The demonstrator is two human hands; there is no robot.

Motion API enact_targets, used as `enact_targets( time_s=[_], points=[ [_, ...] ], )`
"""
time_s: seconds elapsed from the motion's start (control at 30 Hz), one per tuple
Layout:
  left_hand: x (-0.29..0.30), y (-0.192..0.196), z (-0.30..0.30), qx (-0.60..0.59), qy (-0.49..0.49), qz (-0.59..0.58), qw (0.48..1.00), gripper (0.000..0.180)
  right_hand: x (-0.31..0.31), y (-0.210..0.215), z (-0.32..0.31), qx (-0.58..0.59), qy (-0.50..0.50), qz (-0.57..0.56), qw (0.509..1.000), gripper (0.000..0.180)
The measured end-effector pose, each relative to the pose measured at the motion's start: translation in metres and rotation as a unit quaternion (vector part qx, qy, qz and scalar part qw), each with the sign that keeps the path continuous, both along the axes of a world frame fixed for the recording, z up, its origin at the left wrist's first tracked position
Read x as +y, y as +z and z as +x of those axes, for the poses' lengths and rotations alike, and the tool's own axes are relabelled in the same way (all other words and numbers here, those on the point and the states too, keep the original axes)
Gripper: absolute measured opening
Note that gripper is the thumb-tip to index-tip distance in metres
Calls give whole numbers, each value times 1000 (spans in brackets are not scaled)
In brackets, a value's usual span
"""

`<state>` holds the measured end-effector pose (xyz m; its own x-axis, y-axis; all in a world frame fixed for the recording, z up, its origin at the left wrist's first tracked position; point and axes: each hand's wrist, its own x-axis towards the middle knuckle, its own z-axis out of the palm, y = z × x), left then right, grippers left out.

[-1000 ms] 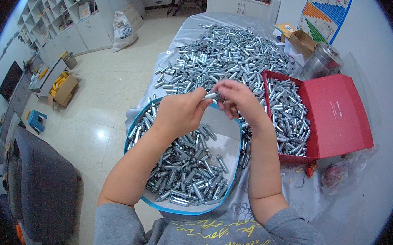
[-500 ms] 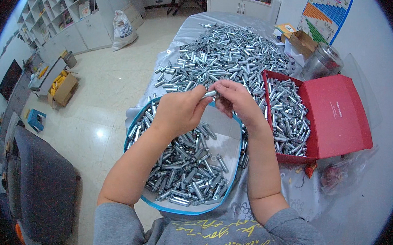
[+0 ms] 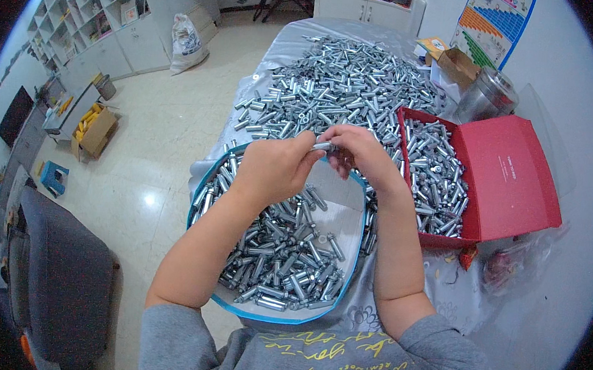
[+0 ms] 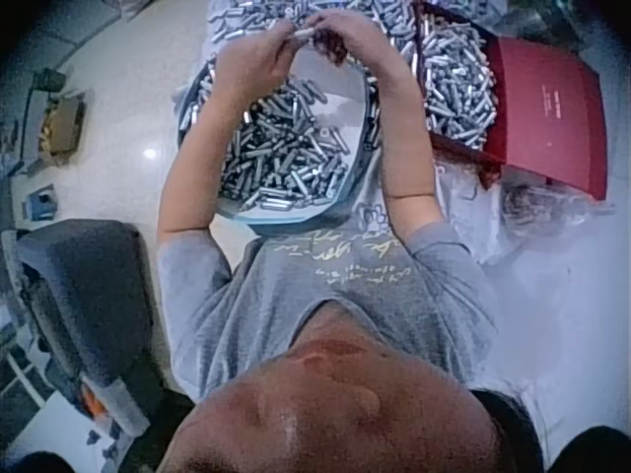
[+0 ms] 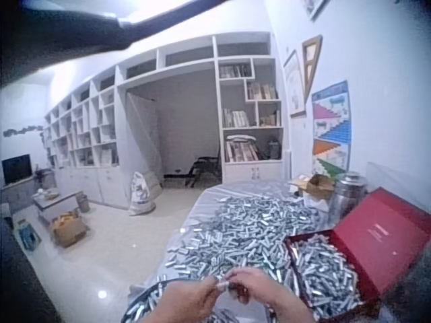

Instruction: The person repeatedly picks up small metal fasteners from a blue tray and a red box, then joins two pieces together by hand. The assembled fasteners are placed back into the blue tray. The process is continuous and repetitive throughout the clip.

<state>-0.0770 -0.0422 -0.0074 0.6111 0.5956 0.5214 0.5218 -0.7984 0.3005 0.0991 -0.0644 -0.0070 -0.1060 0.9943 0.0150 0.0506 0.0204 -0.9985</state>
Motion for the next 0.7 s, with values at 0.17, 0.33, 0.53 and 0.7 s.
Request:
enact_targets(
  time_s=[0.17, 0.33, 0.53, 0.7],
  points=[
    [-1, -1, -1, -2, 5, 0, 1000, 18, -1, 2, 4, 42, 21, -22, 999, 19],
    [-1, 0, 1, 1, 9, -5, 1000, 19, 5, -3, -1, 54, -30, 63, 996, 25],
    [0, 1, 0, 2, 6, -1, 1000, 19, 3, -3, 5, 17, 25, 23, 999, 18],
    [-2, 0, 2, 4, 3, -5, 1000, 18, -1, -1, 2, 33, 30, 25, 999, 23]
  ],
)
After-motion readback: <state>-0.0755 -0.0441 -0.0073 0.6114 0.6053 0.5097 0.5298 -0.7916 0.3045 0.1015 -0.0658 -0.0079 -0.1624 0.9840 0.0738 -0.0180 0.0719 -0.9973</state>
